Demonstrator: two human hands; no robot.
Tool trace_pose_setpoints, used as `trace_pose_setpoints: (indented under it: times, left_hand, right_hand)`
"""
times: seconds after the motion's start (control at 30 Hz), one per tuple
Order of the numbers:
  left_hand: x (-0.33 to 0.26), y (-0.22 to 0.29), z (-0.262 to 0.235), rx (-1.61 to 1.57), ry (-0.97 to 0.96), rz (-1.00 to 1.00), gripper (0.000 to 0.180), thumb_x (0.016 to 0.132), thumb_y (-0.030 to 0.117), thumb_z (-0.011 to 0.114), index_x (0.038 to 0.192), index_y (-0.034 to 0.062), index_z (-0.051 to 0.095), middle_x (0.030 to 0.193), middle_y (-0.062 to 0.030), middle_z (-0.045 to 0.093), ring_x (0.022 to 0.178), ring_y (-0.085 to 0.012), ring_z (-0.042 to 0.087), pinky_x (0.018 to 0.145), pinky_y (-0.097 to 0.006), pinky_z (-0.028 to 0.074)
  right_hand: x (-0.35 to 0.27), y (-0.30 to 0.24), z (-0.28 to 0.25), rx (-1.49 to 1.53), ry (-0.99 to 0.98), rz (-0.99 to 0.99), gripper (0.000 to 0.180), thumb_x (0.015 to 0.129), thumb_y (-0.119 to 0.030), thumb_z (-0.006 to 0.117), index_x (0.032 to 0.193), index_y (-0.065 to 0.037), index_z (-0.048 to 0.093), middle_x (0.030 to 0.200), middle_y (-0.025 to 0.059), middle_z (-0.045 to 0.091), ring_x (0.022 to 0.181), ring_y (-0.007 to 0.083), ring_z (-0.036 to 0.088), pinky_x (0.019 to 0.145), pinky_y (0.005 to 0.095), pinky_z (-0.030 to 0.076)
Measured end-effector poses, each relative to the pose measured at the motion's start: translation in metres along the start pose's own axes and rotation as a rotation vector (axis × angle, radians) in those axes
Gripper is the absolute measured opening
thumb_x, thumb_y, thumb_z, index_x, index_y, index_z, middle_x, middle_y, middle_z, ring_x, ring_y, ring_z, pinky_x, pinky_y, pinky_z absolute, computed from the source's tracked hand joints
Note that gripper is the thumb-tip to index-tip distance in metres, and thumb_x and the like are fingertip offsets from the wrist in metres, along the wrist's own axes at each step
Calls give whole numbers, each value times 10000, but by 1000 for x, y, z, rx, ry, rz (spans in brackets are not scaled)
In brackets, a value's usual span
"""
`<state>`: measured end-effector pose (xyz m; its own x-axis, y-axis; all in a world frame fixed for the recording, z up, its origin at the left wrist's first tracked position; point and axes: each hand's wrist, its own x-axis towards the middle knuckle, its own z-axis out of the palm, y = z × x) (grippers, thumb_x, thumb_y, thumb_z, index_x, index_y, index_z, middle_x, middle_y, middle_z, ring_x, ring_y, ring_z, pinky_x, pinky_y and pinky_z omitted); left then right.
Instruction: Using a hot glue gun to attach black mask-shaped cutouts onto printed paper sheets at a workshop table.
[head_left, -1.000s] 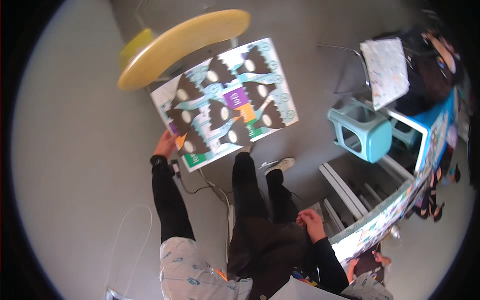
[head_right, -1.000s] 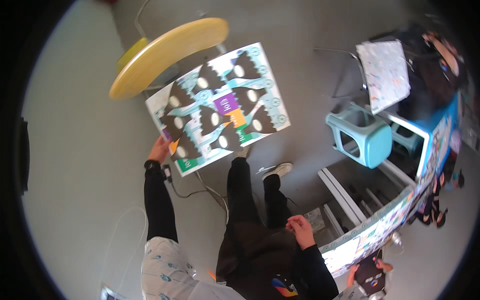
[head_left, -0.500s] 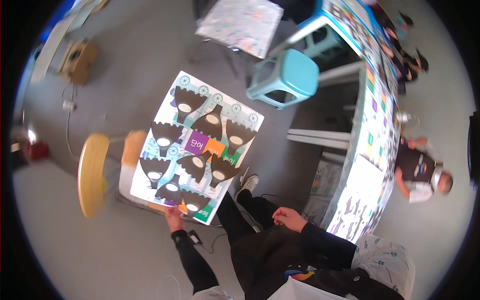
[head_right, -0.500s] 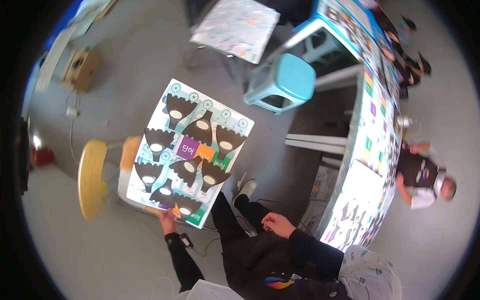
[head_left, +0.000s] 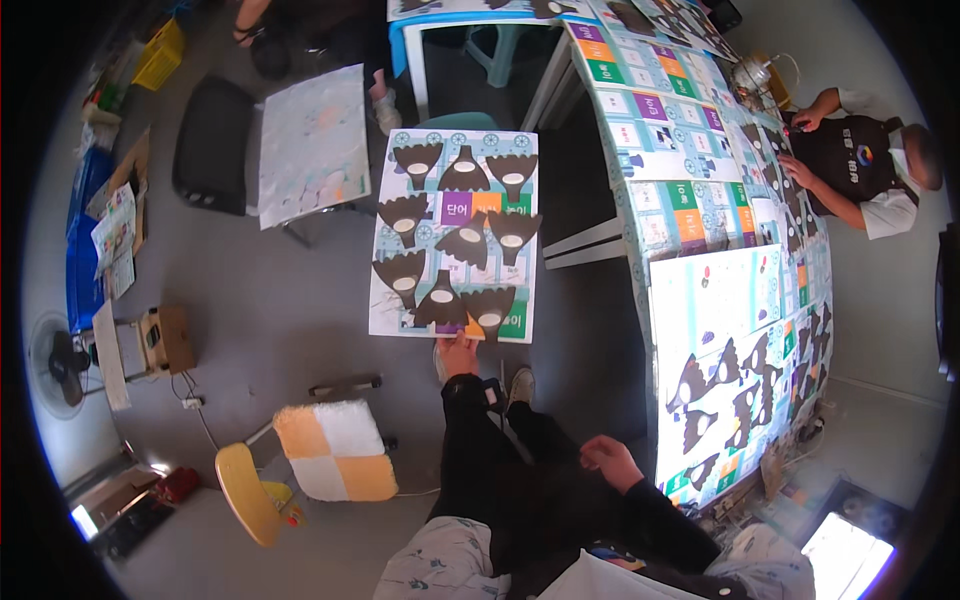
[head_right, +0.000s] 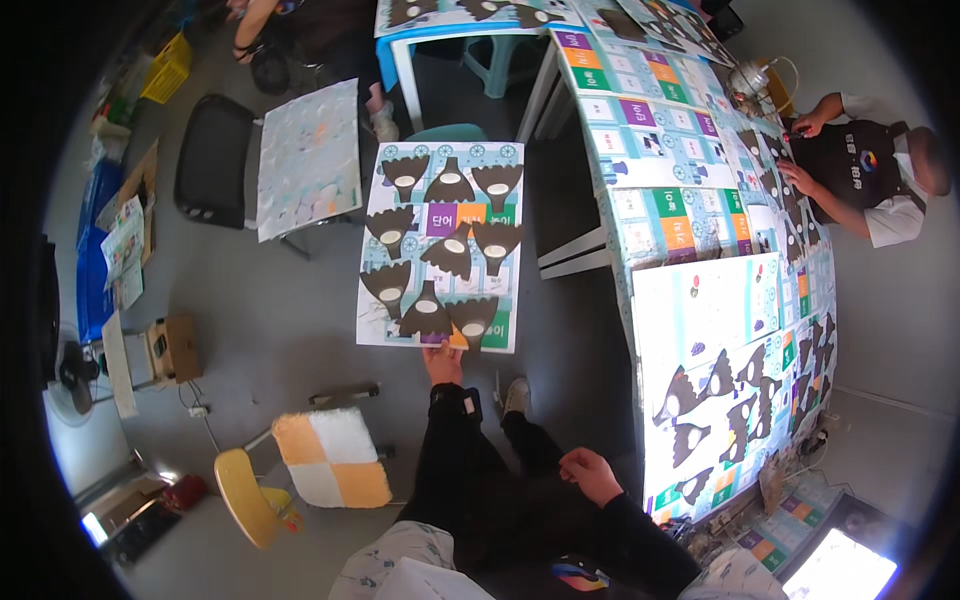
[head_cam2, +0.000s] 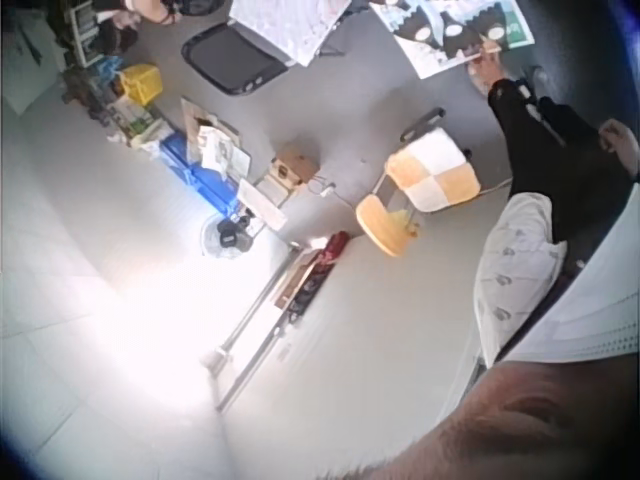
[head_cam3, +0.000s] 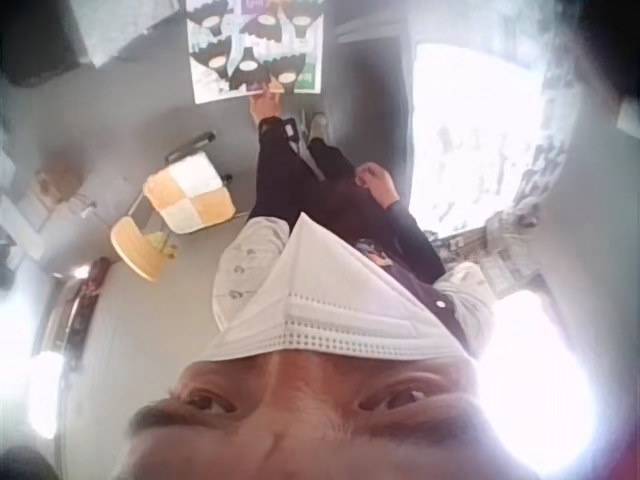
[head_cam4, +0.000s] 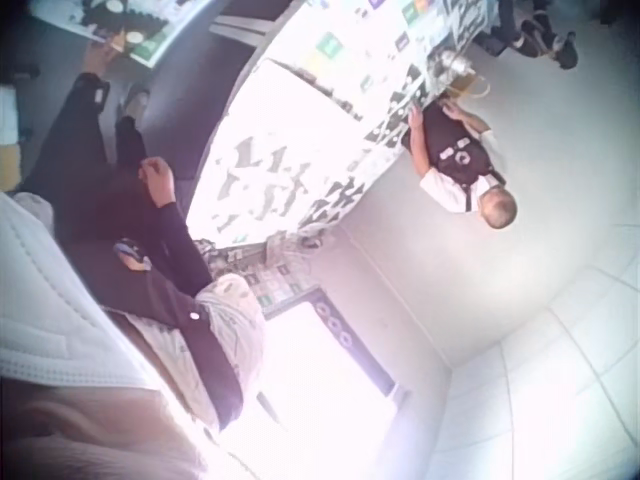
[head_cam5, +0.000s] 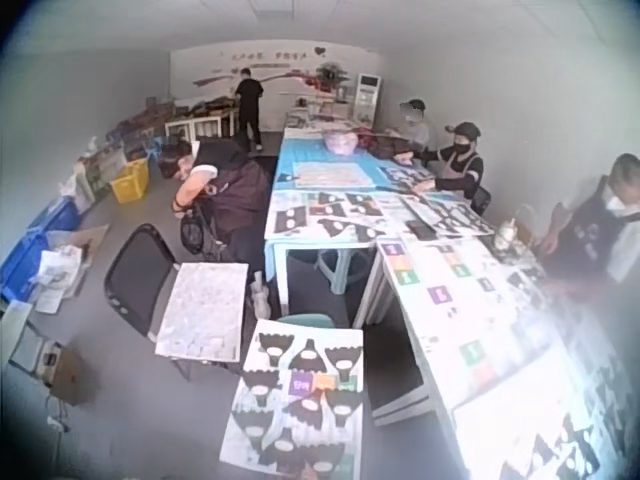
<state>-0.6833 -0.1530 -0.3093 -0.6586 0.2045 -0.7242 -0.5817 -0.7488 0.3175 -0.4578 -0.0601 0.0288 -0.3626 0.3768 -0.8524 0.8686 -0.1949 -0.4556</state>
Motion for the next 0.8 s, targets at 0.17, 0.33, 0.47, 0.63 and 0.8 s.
trace_pose_setpoints:
  times: [0.17,0.33,0.47,0.63,0.8]
  left_hand:
    - [38,-27,-20,28,1,50,412,918,-19,508,1274,166,413,1069,-50,541,987,-209,578,875,-442,509]
    - [48,-64,7,-139,-15,59,413,911,-23,510,1262,176,424,1103,-33,563,983,-216,603,940,-487,480]
    - [47,-69,24,-158,102,36,458,917,-21,495,1301,210,402,1212,-59,545,1089,-248,582,966,-509,471]
    - [73,-81,26,-178,-11,72,505,916,-27,489,1340,217,364,1237,-70,534,1100,-265,578,954,-490,486]
    - [102,-84,22,-121,-55,8,378,946,31,483,1286,194,446,1206,-60,565,1070,-266,593,883,-478,507]
  right_hand:
    - [-36,73,37,188,160,-16,134,908,-129,569,971,-18,611,816,62,656,763,138,635,685,262,498]
    - [-35,140,39,283,250,-93,143,910,-140,570,985,-24,603,815,61,655,733,135,629,672,266,498]
    - [-33,173,53,295,292,-147,135,903,-124,557,982,-22,598,814,66,655,725,144,630,679,274,506]
    - [-22,200,61,353,287,-159,129,893,-106,563,967,-9,605,821,79,658,735,148,636,680,276,508]
    - [-16,216,65,386,288,-139,139,887,-108,572,959,4,613,810,88,662,747,149,648,682,273,510]
